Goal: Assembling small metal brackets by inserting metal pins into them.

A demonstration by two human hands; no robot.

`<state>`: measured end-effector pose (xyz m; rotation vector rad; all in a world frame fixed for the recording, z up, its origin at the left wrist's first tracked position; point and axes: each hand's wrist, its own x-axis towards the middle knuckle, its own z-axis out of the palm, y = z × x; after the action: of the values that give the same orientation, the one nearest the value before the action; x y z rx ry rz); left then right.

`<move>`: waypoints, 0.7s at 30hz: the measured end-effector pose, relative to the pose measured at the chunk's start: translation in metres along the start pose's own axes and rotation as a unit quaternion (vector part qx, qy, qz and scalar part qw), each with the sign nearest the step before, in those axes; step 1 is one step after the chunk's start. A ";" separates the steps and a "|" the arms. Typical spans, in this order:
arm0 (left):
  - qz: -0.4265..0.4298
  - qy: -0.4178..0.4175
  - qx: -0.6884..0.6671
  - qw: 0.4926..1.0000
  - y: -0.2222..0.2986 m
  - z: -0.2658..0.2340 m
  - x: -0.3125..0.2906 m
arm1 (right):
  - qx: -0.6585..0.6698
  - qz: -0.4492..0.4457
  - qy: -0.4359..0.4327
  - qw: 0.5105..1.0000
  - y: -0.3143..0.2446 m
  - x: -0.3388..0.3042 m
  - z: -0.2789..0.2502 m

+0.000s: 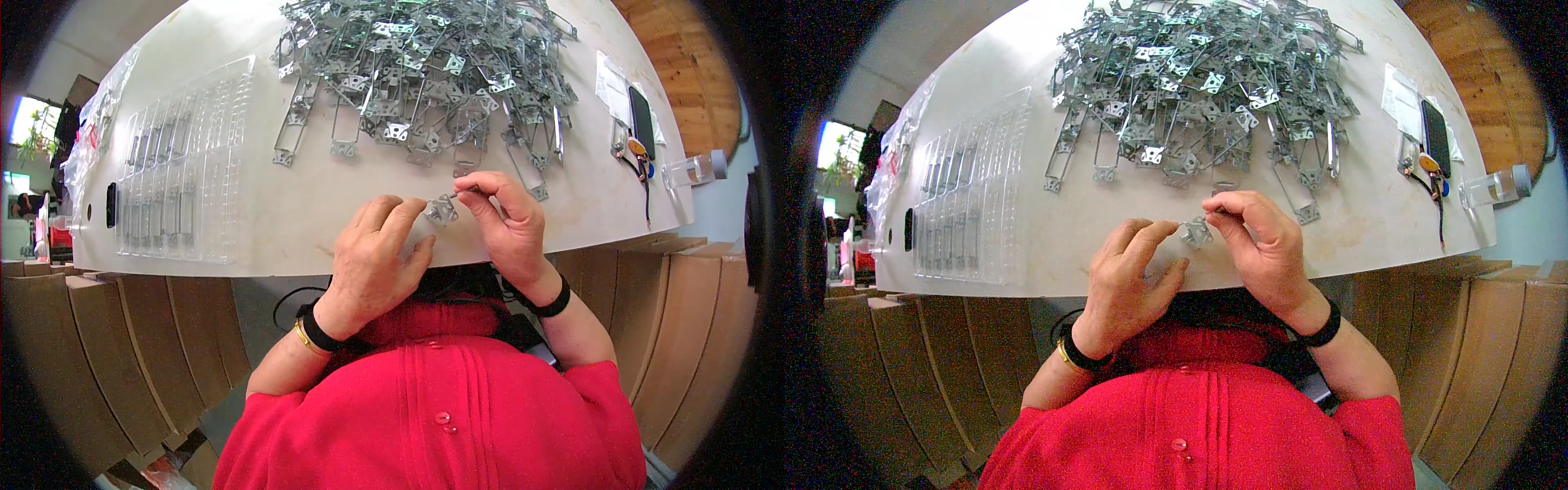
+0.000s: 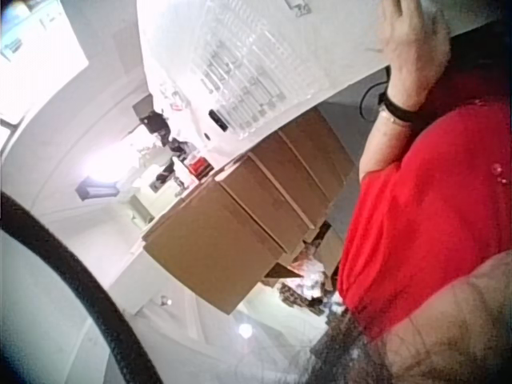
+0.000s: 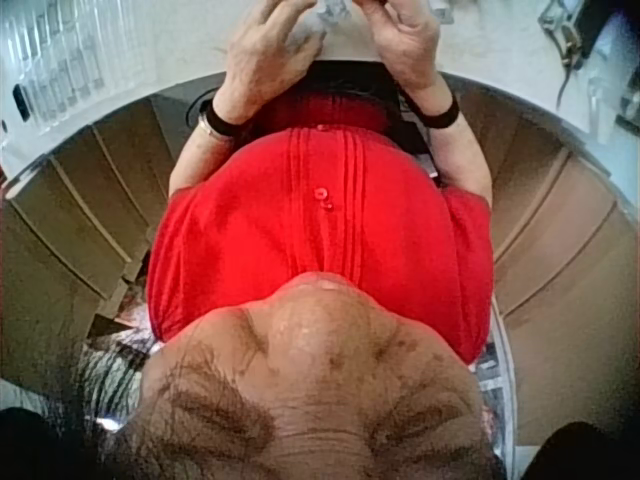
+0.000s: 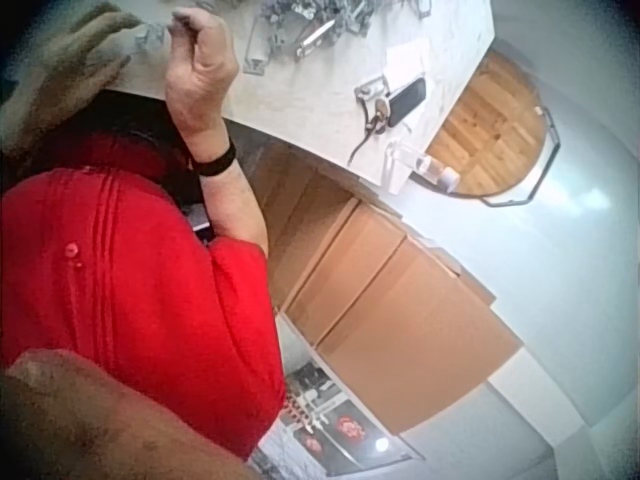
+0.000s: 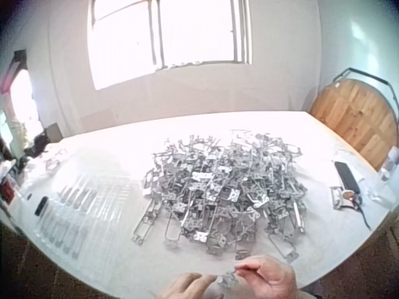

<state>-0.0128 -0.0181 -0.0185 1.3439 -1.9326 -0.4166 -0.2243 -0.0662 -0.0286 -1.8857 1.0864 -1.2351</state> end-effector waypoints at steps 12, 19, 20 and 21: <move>0.001 -0.004 0.006 1.000 -0.003 -0.001 0.000 | -0.010 0.010 -0.013 1.000 0.002 0.001 0.005; -0.013 0.025 -0.037 0.999 -0.007 0.005 -0.001 | -0.023 -0.004 -0.011 1.000 0.003 0.001 0.008; -0.014 0.025 -0.037 0.999 -0.009 0.006 -0.002 | -0.022 -0.004 -0.012 1.000 0.003 0.001 0.008; -0.013 0.020 -0.041 0.999 -0.010 0.007 -0.003 | -0.023 -0.001 -0.012 1.000 0.004 0.001 0.008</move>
<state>-0.0102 -0.0207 -0.0305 1.3164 -1.8468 -0.4718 -0.2178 -0.0686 -0.0342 -1.9309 1.1090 -1.1948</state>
